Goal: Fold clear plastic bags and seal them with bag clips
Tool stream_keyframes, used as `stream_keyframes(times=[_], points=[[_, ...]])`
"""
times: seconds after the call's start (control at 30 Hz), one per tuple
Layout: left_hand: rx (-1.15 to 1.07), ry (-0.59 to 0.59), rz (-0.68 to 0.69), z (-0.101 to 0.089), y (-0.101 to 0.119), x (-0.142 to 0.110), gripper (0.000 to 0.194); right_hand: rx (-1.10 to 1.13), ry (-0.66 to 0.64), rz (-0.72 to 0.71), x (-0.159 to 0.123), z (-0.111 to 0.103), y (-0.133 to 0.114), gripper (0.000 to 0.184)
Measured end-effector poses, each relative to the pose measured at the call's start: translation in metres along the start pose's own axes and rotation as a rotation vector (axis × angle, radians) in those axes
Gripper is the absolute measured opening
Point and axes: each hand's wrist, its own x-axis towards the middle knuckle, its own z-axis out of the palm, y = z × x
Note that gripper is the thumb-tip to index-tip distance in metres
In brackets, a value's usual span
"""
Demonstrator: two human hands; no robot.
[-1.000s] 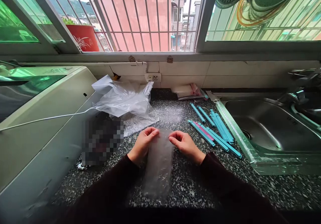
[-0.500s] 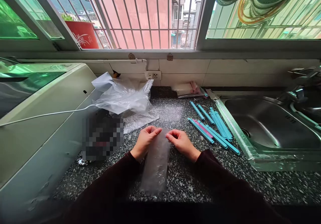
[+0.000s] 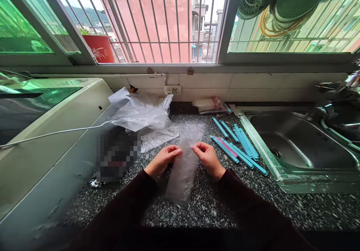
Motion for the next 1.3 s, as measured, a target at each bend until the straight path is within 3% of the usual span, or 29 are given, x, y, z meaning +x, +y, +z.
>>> stream_keyframes(times=[0.17,0.27,0.43,0.53,0.7,0.83,0.93,1.0,1.13,1.2,1.3], points=[[0.052,-0.059,0.107,0.002,0.004,-0.005,0.039,0.02,-0.104,0.043,0.002,-0.01,-0.007,0.041],[0.084,-0.123,0.082,0.004,0.004,-0.007,0.038,0.044,-0.172,0.097,0.003,-0.016,-0.013,0.046],[0.061,-0.071,0.005,0.005,0.001,-0.006,0.043,-0.108,-0.259,0.102,0.002,-0.018,-0.018,0.035],[0.05,-0.096,-0.04,0.004,-0.001,-0.006,0.044,-0.148,-0.205,0.056,0.002,-0.019,-0.019,0.036],[0.115,-0.264,-0.164,0.001,0.0,-0.008,0.047,-0.131,-0.054,-0.014,0.007,-0.033,-0.021,0.031],[0.133,-0.292,-0.149,-0.001,0.005,-0.011,0.043,-0.067,0.026,-0.023,0.011,-0.046,-0.024,0.029],[0.095,-0.43,-0.15,-0.002,0.012,-0.016,0.043,-0.021,0.041,-0.059,0.01,-0.052,-0.026,0.03],[0.005,-0.448,-0.09,-0.001,0.016,-0.018,0.046,0.009,-0.026,-0.068,0.006,-0.052,-0.028,0.032],[-0.248,-0.281,0.076,0.007,0.015,-0.017,0.042,0.094,-0.354,-0.057,-0.004,-0.042,-0.033,0.029],[-0.279,-0.289,0.027,0.014,0.01,-0.015,0.037,0.168,-0.492,-0.052,-0.008,-0.032,-0.037,0.025],[-0.257,-0.333,-0.132,0.024,0.003,-0.015,0.049,0.236,-0.579,-0.037,-0.012,-0.019,-0.041,0.026]])
